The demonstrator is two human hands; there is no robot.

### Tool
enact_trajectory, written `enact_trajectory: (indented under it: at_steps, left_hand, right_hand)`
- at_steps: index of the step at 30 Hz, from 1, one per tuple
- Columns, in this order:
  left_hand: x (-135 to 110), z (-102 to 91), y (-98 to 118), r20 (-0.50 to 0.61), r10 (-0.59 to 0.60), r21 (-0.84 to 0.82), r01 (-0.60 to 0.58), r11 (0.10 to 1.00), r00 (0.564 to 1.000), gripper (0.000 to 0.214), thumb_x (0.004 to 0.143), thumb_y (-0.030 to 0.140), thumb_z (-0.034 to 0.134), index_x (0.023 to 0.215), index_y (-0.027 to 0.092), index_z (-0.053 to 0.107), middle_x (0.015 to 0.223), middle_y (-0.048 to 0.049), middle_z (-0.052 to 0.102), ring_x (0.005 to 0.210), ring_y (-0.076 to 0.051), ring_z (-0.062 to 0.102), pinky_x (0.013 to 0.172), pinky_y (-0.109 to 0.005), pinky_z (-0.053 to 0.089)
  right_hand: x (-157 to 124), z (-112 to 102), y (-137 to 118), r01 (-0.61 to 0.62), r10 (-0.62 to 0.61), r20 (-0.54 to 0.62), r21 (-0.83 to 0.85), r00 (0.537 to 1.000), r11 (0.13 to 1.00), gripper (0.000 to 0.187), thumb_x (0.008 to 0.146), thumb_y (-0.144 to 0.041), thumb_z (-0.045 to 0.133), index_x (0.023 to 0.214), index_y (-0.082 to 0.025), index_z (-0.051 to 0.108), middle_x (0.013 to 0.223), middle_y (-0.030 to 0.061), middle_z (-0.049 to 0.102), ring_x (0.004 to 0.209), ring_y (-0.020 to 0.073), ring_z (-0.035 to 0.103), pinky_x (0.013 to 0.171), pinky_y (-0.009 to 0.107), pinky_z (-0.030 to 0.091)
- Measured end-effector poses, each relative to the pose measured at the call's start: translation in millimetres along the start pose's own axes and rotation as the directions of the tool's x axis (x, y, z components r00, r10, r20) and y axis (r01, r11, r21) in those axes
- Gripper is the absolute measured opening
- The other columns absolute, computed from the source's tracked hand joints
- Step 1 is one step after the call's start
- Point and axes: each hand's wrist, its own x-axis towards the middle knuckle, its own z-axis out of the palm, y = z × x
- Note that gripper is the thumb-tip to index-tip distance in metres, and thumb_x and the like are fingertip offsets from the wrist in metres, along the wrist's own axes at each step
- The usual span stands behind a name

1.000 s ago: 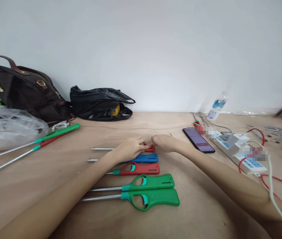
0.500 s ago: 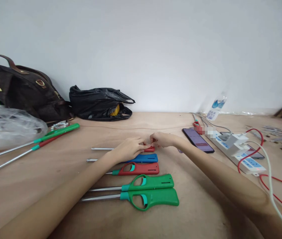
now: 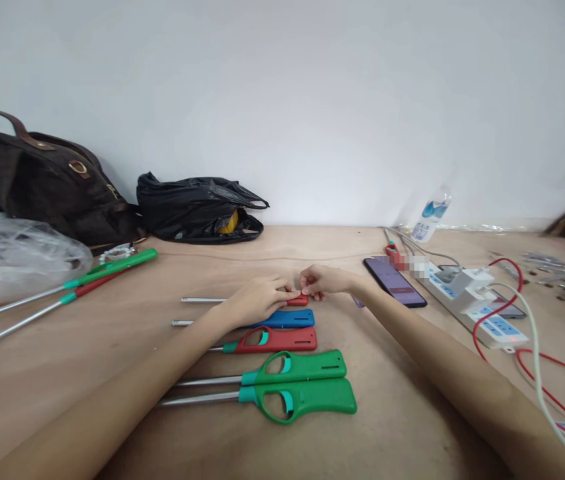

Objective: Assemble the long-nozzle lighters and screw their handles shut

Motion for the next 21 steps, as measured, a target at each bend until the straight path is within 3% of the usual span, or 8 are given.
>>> enact_trajectory:
  at_steps: [14,18,21]
  left_hand:
    - [-1.1,0.0,-0.4,0.015,-0.007,0.007,0.007,1.0,1.0,0.034,0.095,0.014,0.042,0.119,0.023,0.064,0.112,-0.005,0.064,0.095,-0.019,0.058,0.081,-0.029,0.046]
    - [-1.4,0.2,0.4,-0.011,-0.021,-0.008,0.021,1.0,1.0,0.032,0.094,0.015,0.044,0.117,0.022,0.066,0.11,-0.0054,0.064,0.096,-0.019,0.058,0.082,-0.029,0.047]
    - [-2.1,0.6,0.4,-0.003,-0.043,-0.015,0.043,0.999,0.999,0.029,0.095,0.017,0.045,0.113,0.022,0.067,0.108,-0.0054,0.064,0.096,-0.018,0.059,0.083,-0.029,0.047]
  right_hand:
    - [-1.0,-3.9,0.3,0.012,-0.014,0.033,0.068,0.999,0.998,0.009,0.078,-0.022,0.06,0.08,-0.014,0.055,0.062,-0.002,0.06,0.053,0.0092,0.056,0.05,0.02,0.045]
    - [-17.9,-23.3,-14.7,-0.063,0.044,-0.106,-0.177,0.993,0.982,0.01,0.08,-0.025,0.06,0.077,-0.015,0.057,0.059,-0.0012,0.059,0.05,0.0102,0.054,0.049,0.022,0.042]
    - [-36.8,-42.5,-18.4,-0.318,0.212,-0.265,-0.472,0.941,0.823,0.029,0.077,-0.037,0.065,0.06,-0.015,0.058,0.049,0.0016,0.058,0.046,0.0117,0.052,0.049,0.025,0.041]
